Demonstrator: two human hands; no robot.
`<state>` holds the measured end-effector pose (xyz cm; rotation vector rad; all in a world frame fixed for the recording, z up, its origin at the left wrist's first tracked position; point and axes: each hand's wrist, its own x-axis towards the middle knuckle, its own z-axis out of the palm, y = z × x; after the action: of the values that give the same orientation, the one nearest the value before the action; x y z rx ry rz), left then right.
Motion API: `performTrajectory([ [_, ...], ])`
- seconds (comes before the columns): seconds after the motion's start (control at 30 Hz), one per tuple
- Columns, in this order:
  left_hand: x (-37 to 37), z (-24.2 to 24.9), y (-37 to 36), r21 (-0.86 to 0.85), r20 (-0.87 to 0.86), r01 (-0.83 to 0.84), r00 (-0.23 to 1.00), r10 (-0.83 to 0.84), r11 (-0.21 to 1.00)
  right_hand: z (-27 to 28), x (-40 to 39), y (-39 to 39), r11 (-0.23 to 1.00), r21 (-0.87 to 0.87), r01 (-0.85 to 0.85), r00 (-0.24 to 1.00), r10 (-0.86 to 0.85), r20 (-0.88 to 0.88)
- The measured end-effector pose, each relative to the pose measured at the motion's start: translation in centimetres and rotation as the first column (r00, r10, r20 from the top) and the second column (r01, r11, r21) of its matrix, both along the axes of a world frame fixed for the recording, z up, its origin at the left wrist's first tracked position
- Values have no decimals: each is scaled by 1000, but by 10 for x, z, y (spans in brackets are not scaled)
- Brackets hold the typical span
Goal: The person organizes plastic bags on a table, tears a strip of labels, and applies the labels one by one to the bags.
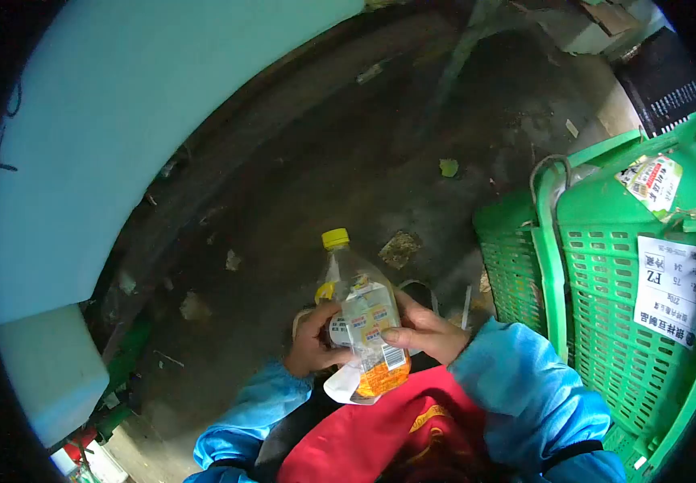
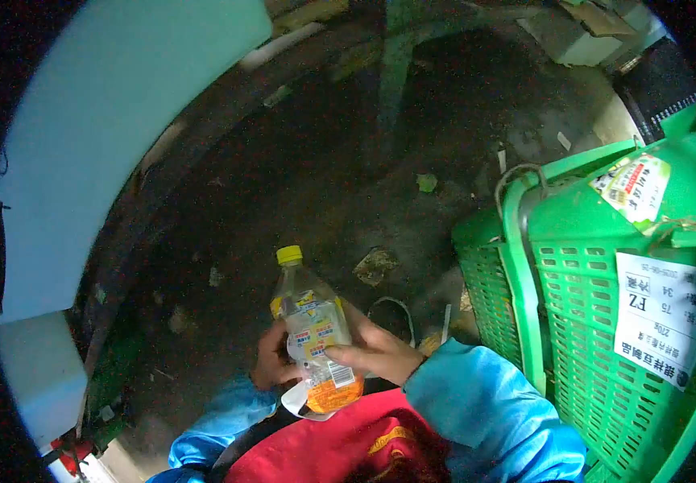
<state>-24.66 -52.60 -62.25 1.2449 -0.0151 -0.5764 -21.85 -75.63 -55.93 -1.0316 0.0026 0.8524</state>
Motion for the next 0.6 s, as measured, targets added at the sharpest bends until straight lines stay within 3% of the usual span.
performTrajectory([
  [0.03,1,-4,-2,-5,5,3,1000,-3,1000,5,1,-2,1000,21,20,999,-19,-44],
  [0.1,4,-14,-3,129,223,103,966,-130,986,5,3,-10,1000,-25,-11,999,11,-36],
  [0.17,8,-4,-10,79,202,105,972,-119,991,17,8,-13,997,62,38,993,-31,-112],
  [0.3,13,1,-16,-65,203,66,978,-52,996,13,6,-16,988,114,103,994,-97,-53],
  [0.33,11,-4,-20,-67,218,58,975,-42,996,15,5,-16,980,92,176,974,-160,-161],
  [0.37,9,-10,-27,-235,-113,-72,992,47,969,18,5,-16,968,60,245,938,-221,-265],
  [0.4,8,-15,-31,-349,-440,-243,895,71,905,22,4,-16,979,16,201,956,-193,-222],
  [0.43,12,-6,-29,-354,-433,-249,898,78,902,27,4,-14,981,15,192,959,-184,-214],
  [0.47,19,11,-25,-137,-21,-43,999,41,990,33,5,-11,965,165,204,957,-161,-241],
  [0.5,24,28,-22,161,364,57,925,-113,985,36,5,-9,926,311,215,955,-132,-265],
  [0.57,25,43,-30,173,412,-8,909,-65,985,35,2,-12,904,332,268,933,-159,-322],
  [0.6,25,45,-32,197,420,-15,905,-71,980,39,3,-12,958,207,199,955,-143,-259],
])
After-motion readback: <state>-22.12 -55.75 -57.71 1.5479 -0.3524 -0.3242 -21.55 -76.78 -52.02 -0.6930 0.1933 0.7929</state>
